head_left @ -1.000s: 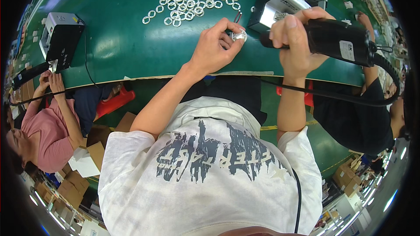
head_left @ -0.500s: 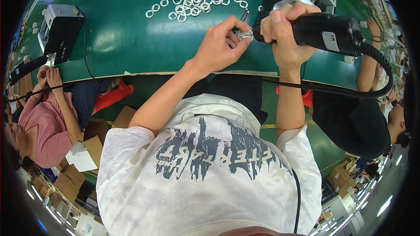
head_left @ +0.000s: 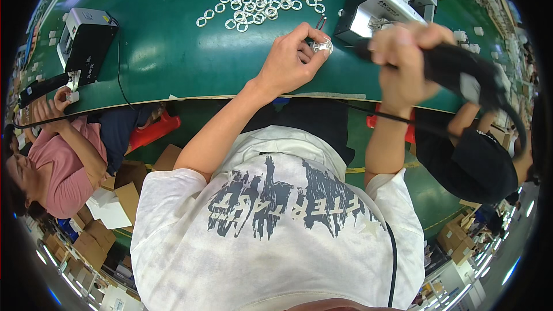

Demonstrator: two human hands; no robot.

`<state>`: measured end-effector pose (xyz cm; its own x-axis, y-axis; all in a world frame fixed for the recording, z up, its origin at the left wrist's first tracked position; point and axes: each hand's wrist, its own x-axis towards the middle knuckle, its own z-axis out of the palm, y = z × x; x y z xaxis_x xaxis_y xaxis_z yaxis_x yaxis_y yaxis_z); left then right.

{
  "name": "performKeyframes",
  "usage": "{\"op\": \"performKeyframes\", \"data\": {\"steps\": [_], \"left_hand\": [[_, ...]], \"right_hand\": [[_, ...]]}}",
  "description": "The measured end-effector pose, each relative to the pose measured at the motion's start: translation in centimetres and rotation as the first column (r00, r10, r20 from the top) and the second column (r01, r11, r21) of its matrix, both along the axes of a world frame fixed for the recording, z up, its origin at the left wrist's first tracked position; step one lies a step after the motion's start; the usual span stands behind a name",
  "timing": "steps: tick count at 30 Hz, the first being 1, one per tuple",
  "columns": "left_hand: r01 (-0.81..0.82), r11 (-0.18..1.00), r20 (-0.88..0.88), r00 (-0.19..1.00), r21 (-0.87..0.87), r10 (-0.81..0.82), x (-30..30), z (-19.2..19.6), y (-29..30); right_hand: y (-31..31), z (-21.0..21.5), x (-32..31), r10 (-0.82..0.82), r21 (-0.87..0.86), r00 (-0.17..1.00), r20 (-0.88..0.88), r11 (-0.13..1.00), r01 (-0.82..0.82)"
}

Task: The person assembles small circular components by placing plastic rings onto circular bases, then securing them with screws using an electric screwdriver.

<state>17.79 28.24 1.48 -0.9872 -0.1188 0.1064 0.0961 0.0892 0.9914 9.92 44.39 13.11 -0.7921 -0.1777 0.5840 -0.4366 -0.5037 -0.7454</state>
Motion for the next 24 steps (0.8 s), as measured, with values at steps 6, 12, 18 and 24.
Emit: {"op": "performKeyframes", "data": {"steps": [6, 12, 18, 24], "left_hand": [[0.010, 0.998, 0.004, 1.000, -0.062, -0.010, 0.2, 0.2, -0.1], [-0.040, 0.998, -0.030, 0.999, -0.041, 0.039, 0.2, 0.1, 0.0], [0.014, 0.997, -0.001, 1.000, -0.071, -0.014, 0.2, 0.4, 0.0], [-0.034, 0.998, -0.036, 0.999, -0.046, 0.032, 0.2, 0.5, 0.2]], "right_hand": [[3.1, 1.2, -2.4, -0.219, 0.004, 0.957, -0.191, 0.975, 0.224], [3.1, 0.2, -2.7, -0.242, 0.164, 0.963, -0.123, 0.952, 0.260], [1.2, -0.5, -0.2, -0.050, 0.215, 0.998, -0.037, 0.975, 0.057], [-1.5, -1.8, 0.5, 0.031, 0.217, 0.999, -0.017, 0.976, -0.027]]}}
